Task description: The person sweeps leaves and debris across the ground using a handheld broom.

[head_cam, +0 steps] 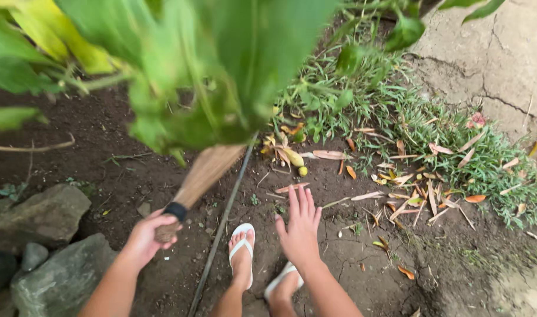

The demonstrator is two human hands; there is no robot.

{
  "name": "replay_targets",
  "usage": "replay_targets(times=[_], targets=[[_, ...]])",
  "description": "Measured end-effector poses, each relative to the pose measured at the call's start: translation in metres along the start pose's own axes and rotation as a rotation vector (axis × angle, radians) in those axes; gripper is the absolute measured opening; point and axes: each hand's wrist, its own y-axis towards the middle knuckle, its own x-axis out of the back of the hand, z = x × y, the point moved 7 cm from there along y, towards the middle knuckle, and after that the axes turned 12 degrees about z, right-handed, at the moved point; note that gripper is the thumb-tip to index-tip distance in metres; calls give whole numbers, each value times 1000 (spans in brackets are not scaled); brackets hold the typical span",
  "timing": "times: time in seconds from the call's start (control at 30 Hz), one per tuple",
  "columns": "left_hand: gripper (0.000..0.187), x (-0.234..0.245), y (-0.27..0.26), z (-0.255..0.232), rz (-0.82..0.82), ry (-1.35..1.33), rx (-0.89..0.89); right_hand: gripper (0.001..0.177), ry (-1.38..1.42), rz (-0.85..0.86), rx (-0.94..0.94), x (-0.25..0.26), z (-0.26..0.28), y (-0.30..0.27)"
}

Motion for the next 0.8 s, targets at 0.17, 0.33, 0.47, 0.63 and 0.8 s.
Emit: replay_targets(times=[0.17, 0.33, 0.47, 0.63, 0.8], targets=[[36, -6, 37, 2, -262, -66, -119, 81, -11, 12, -14, 4, -6, 13], [41, -90, 94, 15, -233, 258, -25, 81, -39, -18, 82, 15, -16, 23], [45, -130, 50, 28, -6, 153, -99, 82, -3, -20, 139, 24, -34, 32], [50, -166, -33, 59, 23, -232, -124, 84, -12, 56, 168, 37, -74, 19], [52, -241, -46, 73, 7, -446, -201, 83, -27, 90, 308, 84, -95, 10]])
